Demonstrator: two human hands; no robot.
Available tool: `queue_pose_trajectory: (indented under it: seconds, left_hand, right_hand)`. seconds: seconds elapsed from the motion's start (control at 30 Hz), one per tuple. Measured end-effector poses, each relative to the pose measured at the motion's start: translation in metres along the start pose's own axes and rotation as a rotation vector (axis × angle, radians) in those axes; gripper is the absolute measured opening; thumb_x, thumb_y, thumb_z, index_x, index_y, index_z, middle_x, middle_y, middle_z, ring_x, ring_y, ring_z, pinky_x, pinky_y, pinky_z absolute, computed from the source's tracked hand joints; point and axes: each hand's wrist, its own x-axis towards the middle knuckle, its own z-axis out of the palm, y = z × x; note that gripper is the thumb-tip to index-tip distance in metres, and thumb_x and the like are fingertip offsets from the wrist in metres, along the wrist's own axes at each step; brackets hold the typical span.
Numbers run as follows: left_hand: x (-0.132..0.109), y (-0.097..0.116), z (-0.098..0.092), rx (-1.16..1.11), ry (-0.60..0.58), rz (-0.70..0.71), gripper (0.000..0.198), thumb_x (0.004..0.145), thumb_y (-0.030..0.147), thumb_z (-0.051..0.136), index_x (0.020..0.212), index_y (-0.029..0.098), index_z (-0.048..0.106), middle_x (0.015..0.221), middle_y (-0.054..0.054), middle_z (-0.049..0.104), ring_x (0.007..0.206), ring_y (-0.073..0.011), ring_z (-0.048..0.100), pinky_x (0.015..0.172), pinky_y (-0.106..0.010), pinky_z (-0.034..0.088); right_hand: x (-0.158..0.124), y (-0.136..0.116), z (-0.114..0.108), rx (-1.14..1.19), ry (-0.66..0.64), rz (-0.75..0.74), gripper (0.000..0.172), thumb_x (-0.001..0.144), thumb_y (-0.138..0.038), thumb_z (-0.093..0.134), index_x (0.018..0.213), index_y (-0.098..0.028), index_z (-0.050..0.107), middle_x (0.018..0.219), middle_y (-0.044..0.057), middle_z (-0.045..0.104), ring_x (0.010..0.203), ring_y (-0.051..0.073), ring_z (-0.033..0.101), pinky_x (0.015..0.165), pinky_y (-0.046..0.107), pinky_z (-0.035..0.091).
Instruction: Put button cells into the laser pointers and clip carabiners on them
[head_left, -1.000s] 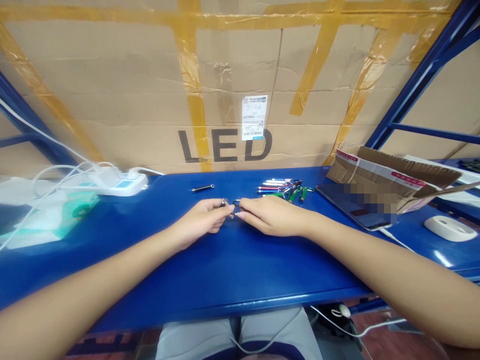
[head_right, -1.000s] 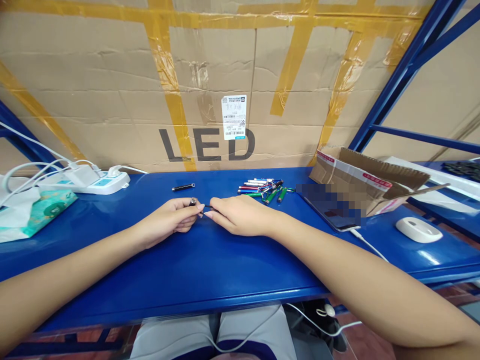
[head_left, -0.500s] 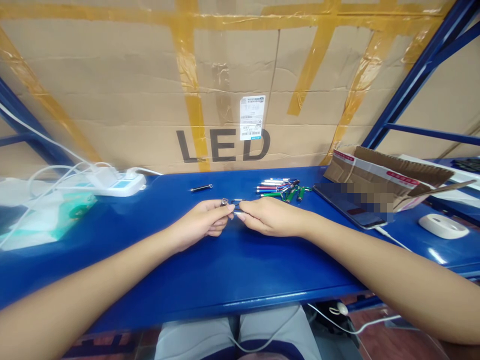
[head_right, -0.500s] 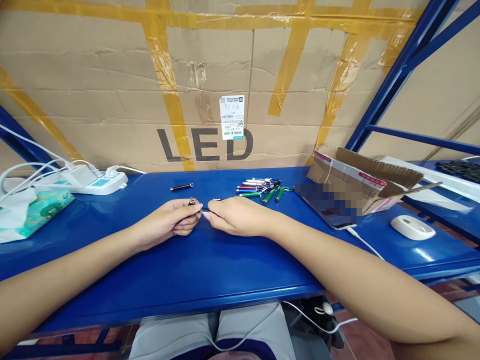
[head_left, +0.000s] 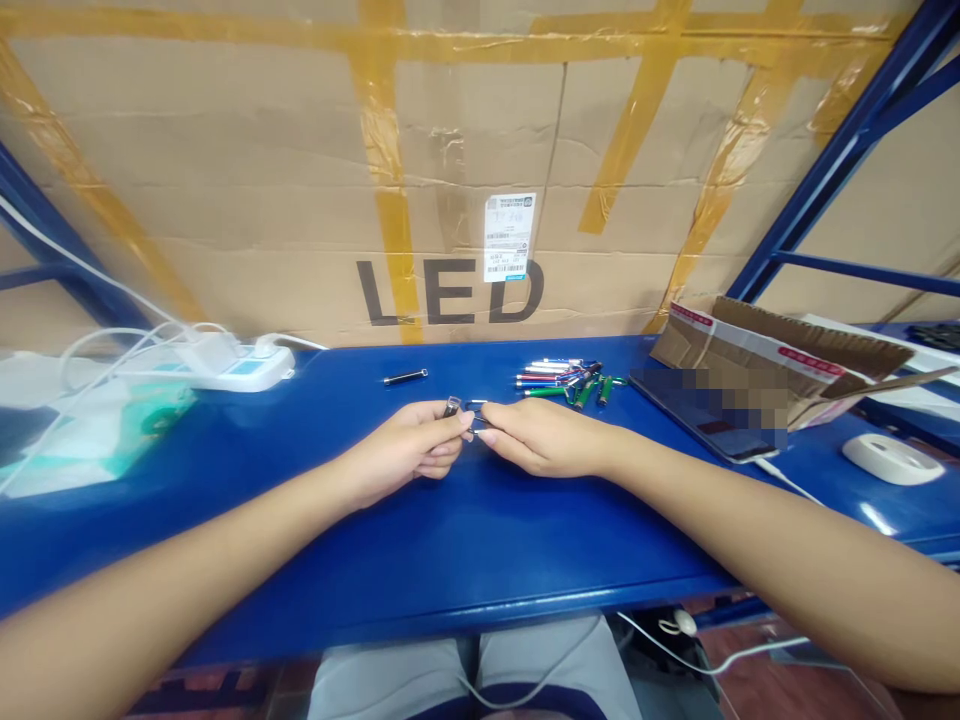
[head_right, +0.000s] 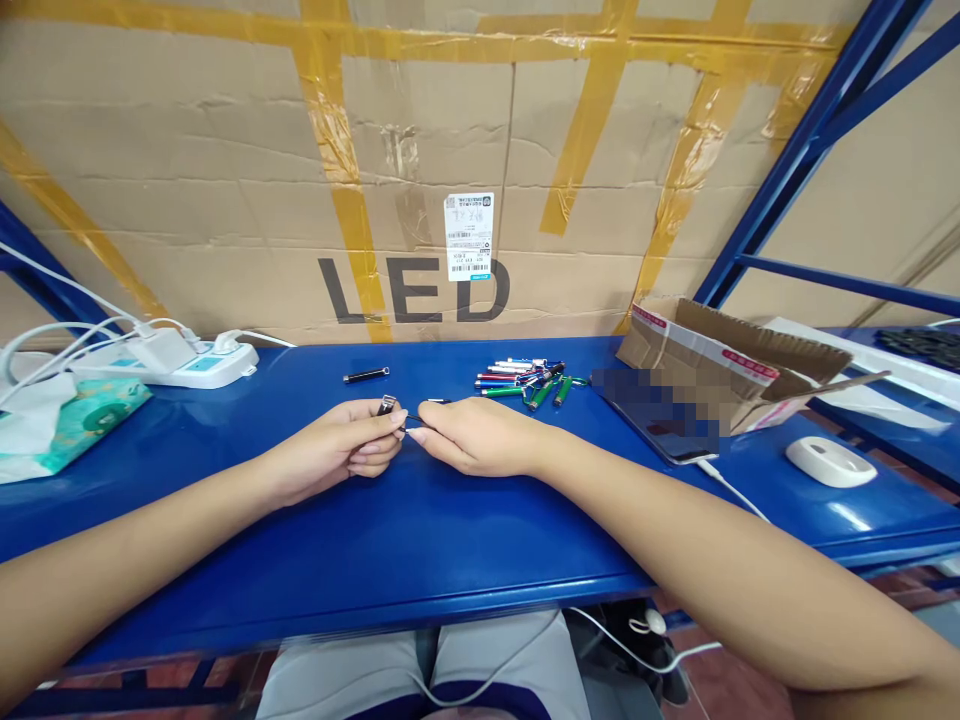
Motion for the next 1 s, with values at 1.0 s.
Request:
queue_pose_trajectory:
  seconds: [1.0]
  left_hand:
    - [-0.001,-0.006,0.008,0.207,-0.039,0.071,0.026,0.094,0.04,0.056,0.09,0.015,0.058,0.071,0.003,0.047,0.061,-0.0099,0.044,0.057,-0.024,0.038]
  right_hand:
    - [0.003,-0.005,0.0,-0.076,0.156,0.289,0.026,0.102,-0.033,0.031,0.081,-0.021,0.039,0.073,0.004,0.061,0.06,0.014,0.05,0.059,0.026,0.031]
